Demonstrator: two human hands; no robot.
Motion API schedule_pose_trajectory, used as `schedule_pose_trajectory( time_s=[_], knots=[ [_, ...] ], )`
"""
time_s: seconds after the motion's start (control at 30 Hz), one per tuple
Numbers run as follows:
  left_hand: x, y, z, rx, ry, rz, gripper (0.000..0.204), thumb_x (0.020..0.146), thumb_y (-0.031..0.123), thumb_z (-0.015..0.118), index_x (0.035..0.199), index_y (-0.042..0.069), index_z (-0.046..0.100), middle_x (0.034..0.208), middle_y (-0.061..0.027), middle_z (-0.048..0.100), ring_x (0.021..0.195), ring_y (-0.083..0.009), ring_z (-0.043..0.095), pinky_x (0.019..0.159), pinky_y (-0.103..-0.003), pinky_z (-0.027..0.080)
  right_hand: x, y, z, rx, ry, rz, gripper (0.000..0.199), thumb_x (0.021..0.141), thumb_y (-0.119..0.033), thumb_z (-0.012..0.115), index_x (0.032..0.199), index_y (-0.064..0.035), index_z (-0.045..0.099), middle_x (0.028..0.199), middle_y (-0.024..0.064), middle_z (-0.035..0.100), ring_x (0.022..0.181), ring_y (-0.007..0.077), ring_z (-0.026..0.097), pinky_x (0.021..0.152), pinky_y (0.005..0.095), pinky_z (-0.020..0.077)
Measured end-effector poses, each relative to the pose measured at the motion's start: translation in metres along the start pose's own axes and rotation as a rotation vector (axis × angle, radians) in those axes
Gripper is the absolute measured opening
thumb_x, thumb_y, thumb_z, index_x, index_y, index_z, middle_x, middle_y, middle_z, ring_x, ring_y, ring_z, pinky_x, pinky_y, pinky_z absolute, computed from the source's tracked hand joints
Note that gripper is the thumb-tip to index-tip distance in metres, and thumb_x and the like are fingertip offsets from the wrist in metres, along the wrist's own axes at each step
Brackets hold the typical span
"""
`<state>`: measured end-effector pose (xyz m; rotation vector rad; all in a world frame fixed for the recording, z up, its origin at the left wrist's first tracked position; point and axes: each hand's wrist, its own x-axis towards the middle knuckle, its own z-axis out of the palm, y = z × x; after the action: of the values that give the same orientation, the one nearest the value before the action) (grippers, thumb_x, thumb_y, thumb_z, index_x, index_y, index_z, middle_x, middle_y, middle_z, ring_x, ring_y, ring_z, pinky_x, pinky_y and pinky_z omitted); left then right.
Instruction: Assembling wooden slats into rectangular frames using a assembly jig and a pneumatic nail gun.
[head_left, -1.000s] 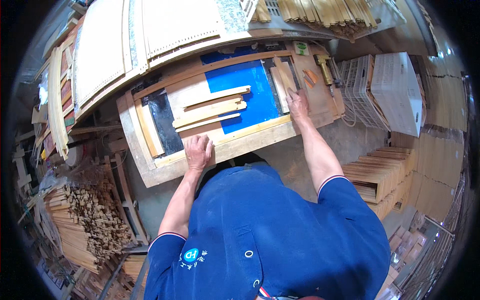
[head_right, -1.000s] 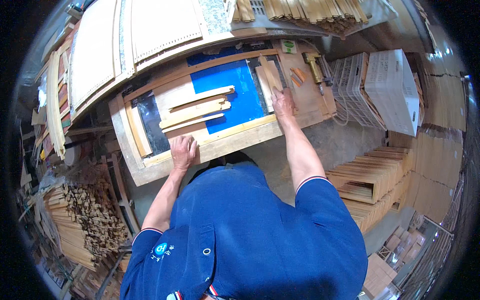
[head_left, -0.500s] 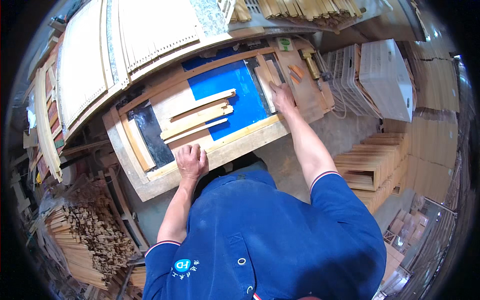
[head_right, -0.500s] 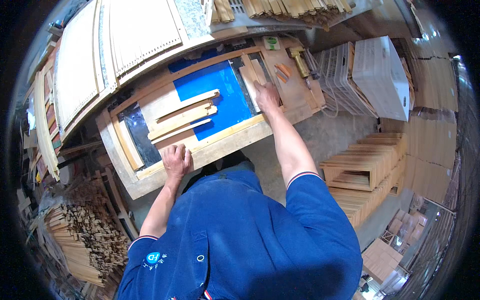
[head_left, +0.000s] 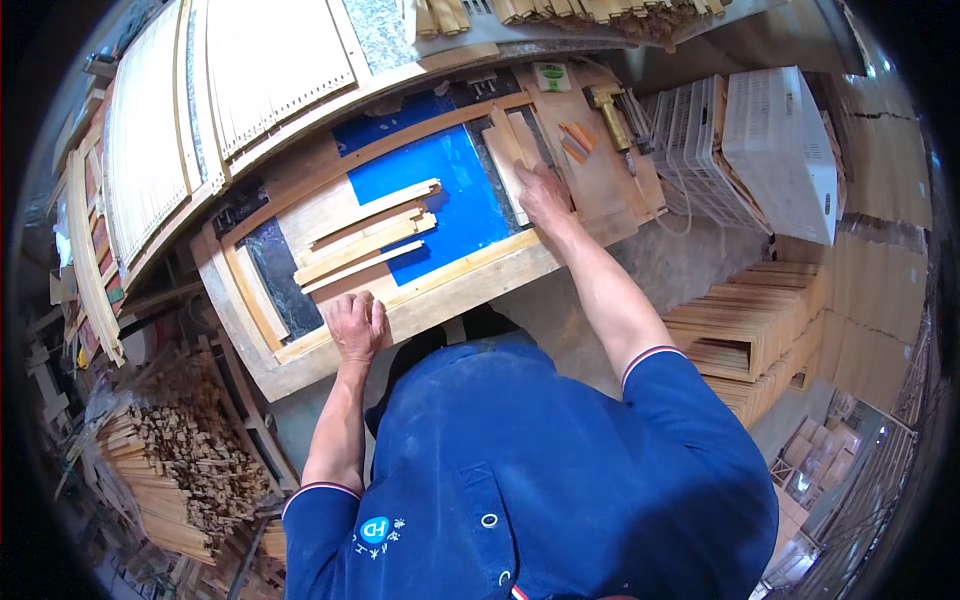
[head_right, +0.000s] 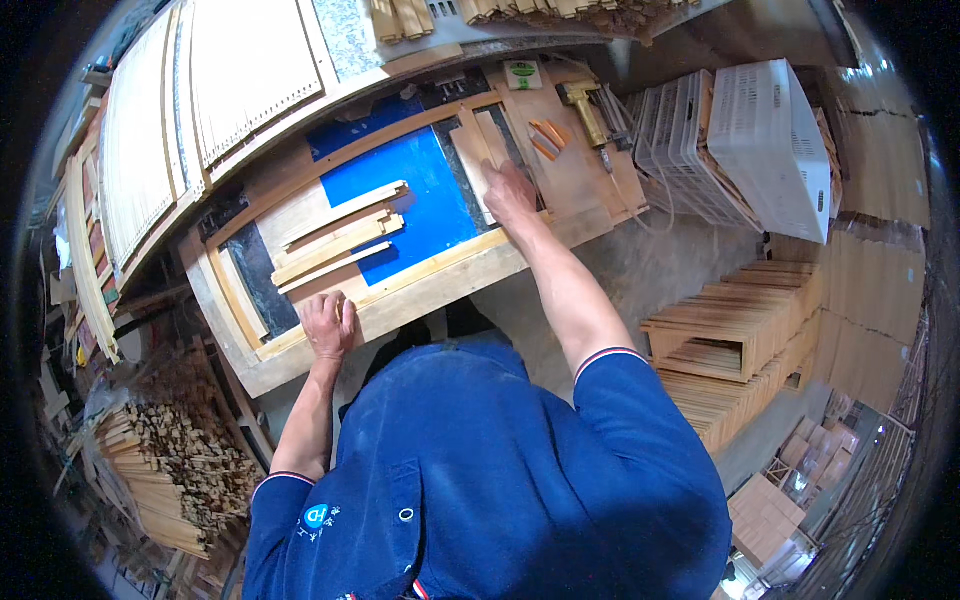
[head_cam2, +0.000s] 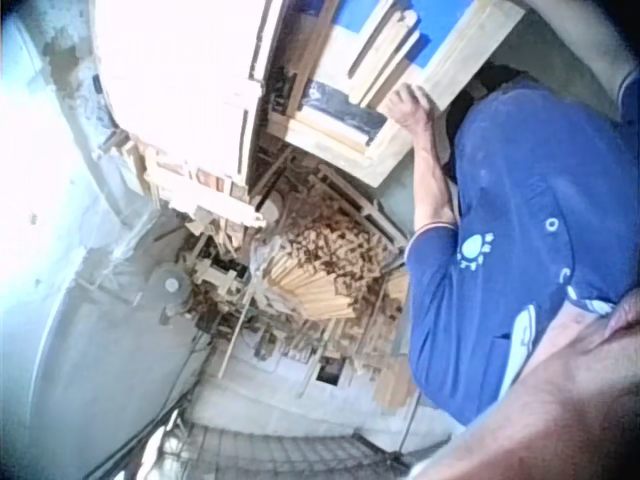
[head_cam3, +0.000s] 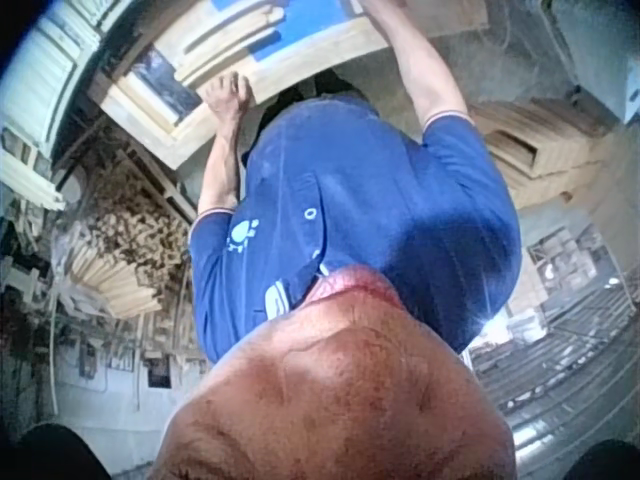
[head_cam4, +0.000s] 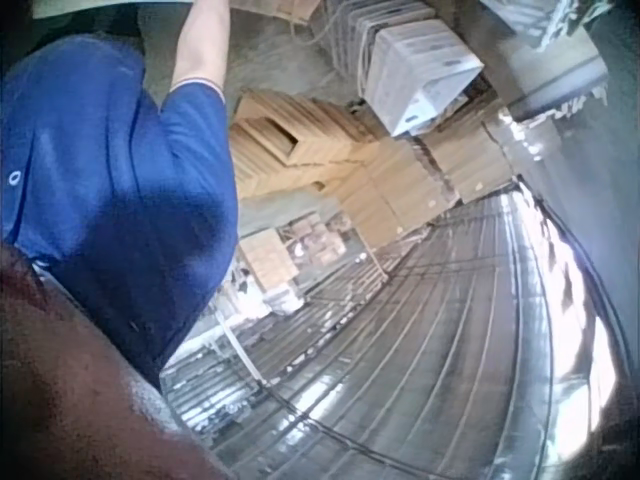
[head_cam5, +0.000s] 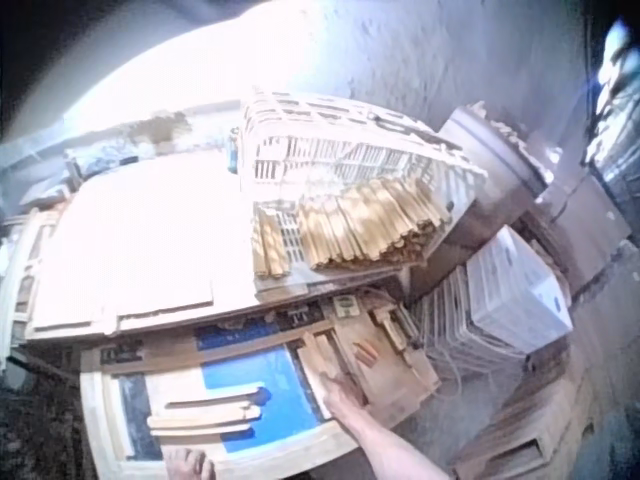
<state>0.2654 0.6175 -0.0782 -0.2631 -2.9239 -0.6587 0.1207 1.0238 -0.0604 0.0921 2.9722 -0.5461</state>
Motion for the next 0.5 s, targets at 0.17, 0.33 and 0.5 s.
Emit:
schedule_pose_trajectory(
  time_s=[0.17, 0.33, 0.5],
  knots=[
    [0.011, 0.037, 0.034, 0.075, 0.122, -0.228, 0.018, 0.083, 0.028, 0.072, 0.095, 0.015, 0.068, 0.091, -0.0073, 0.060, 0.091, -0.0298, 0.058, 0.079, -0.045, 0.042, 0.009, 0.003, -0.007, -0.013, -0.044, -0.057, 0.046, 0.085, -0.011, 0.055, 0.130, -0.0204, 0.061, 0.101, 0.0190, 0.061, 0.098, 0.0408, 0.063, 0.081, 0.0498, 0.0505],
    [0.012, 0.043, 0.035, 0.115, 0.092, -0.247, 0.018, 0.082, 0.029, 0.072, 0.092, 0.015, 0.066, 0.091, -0.0073, 0.060, 0.090, -0.0303, 0.058, 0.079, -0.045, 0.042, 0.019, 0.017, -0.009, -0.017, -0.141, -0.073, 0.042, 0.087, -0.015, 0.057, 0.129, -0.0181, 0.062, 0.100, 0.0184, 0.063, 0.096, 0.0405, 0.064, 0.083, 0.0495, 0.0516],
    [0.016, 0.047, 0.034, 0.138, 0.085, -0.271, 0.018, 0.080, 0.027, 0.070, 0.090, 0.013, 0.064, 0.089, -0.0073, 0.059, 0.089, -0.0304, 0.058, 0.078, -0.046, 0.042, 0.069, 0.120, -0.016, 0.045, 0.365, -0.229, 0.030, 0.093, -0.023, 0.059, 0.119, -0.0108, 0.071, 0.108, 0.0173, 0.067, 0.101, 0.0385, 0.063, 0.086, 0.0472, 0.0523]
  ],
)
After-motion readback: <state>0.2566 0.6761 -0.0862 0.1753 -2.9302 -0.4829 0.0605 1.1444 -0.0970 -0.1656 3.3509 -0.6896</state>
